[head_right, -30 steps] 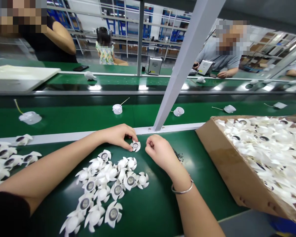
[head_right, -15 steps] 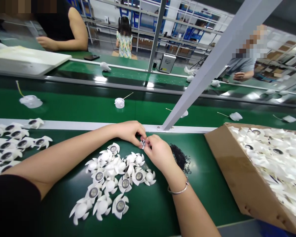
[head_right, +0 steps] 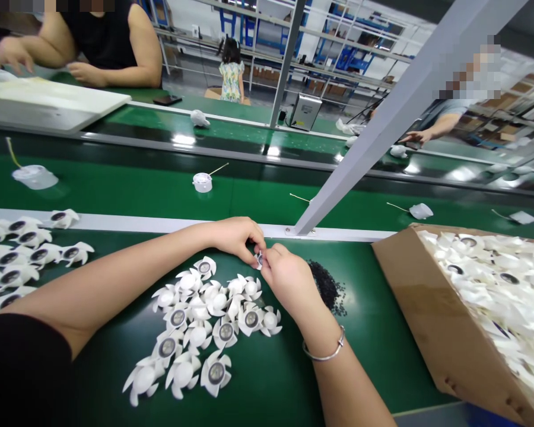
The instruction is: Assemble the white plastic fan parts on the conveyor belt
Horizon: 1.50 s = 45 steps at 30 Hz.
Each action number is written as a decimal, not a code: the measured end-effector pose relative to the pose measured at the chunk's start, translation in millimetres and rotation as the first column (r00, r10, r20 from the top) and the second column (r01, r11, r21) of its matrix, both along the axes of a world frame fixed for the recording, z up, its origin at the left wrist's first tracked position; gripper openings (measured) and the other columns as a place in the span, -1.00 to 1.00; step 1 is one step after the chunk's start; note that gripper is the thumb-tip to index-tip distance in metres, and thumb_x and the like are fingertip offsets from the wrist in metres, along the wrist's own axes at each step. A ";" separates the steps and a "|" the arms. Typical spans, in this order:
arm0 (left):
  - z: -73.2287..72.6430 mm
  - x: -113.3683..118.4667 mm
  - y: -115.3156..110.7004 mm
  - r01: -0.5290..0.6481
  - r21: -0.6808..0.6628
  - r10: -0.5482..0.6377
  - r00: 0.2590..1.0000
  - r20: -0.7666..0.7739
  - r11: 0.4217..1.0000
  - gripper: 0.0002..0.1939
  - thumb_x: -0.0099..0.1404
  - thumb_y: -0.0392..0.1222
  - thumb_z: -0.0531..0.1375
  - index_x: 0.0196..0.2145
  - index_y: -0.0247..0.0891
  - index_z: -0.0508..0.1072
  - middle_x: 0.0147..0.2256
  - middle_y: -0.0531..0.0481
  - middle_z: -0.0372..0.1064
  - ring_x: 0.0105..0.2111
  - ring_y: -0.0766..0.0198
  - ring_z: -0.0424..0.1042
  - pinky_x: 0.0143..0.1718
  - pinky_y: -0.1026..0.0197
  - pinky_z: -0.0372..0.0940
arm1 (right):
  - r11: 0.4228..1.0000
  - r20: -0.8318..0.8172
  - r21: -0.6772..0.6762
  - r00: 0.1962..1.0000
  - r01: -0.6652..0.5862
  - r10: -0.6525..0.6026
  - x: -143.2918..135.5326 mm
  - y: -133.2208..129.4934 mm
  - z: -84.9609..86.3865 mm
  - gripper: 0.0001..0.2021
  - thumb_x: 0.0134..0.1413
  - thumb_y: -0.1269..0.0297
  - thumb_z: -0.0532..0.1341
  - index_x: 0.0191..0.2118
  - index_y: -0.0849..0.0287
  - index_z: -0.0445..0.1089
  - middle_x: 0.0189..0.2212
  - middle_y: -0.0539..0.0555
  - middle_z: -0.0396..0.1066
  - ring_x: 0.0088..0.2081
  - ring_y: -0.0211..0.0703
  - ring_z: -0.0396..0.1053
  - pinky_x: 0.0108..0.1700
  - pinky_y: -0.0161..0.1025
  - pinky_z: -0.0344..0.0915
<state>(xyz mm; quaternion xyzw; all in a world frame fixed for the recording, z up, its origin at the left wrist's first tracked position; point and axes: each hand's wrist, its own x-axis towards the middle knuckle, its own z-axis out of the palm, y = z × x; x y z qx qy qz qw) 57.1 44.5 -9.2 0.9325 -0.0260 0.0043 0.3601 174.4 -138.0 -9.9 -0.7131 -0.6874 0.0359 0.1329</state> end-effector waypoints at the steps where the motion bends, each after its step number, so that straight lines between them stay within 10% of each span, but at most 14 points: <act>1: 0.5 0.0 -0.4 -0.002 0.003 0.002 1.000 -0.001 1.000 -0.69 0.04 0.02 0.41 -0.26 -0.14 0.62 -0.36 0.12 0.52 -0.36 0.34 0.43 -0.34 0.33 0.15 | 1.000 -0.002 -0.014 1.000 -0.008 0.008 -0.5 -0.3 1.6 -0.86 0.27 0.38 0.12 -0.29 0.24 0.42 -0.35 0.09 0.36 -0.35 -0.15 0.36 -0.33 -0.28 0.17; 13: -0.3 0.6 -0.9 0.001 0.005 -0.001 1.000 0.002 1.000 -0.71 0.04 0.02 0.41 -0.27 -0.11 0.62 -0.36 0.14 0.51 -0.36 0.35 0.41 -0.33 0.33 0.14 | 0.994 -0.003 -0.098 0.999 0.037 -0.038 -4.7 5.9 17.7 -0.85 0.21 0.40 0.20 -0.38 0.19 0.46 -0.38 0.03 0.40 -0.43 -0.23 0.30 -0.43 -0.27 0.04; 22: -3.6 -2.4 2.2 0.002 -0.042 -0.001 1.000 0.023 0.999 -0.65 0.07 0.02 0.40 -0.18 -0.12 0.63 -0.32 0.08 0.52 -0.33 0.34 0.44 -0.29 0.32 0.17 | 0.887 -0.429 0.332 0.889 0.322 -0.162 41.8 -6.7 1.8 -0.86 0.16 0.24 0.22 -0.31 0.16 0.50 -0.56 -0.04 0.36 -0.53 -0.25 0.27 -0.42 -0.28 0.23; 32: -1.4 -1.4 6.4 0.009 -0.059 -0.008 1.000 0.010 0.998 -0.63 0.04 0.01 0.41 -0.18 -0.12 0.63 -0.32 0.09 0.53 -0.32 0.34 0.43 -0.31 0.35 0.16 | 0.878 -0.345 0.394 0.929 0.272 -0.133 38.0 1.5 -8.7 -0.83 0.20 0.23 0.16 -0.26 0.15 0.48 -0.47 0.03 0.38 -0.46 -0.20 0.30 -0.36 -0.24 0.31; 45: -8.0 -5.0 8.3 -0.014 -0.101 0.018 0.999 0.043 0.995 -0.58 0.02 0.05 0.42 -0.17 -0.17 0.63 -0.32 0.05 0.53 -0.33 0.34 0.43 -0.34 0.36 0.17 | 0.970 -0.093 0.122 0.976 0.209 -0.199 58.6 148.4 11.6 -0.70 -0.03 0.52 0.22 -0.15 0.14 0.49 -0.02 0.27 0.35 -0.03 0.11 0.32 -0.07 -0.02 0.32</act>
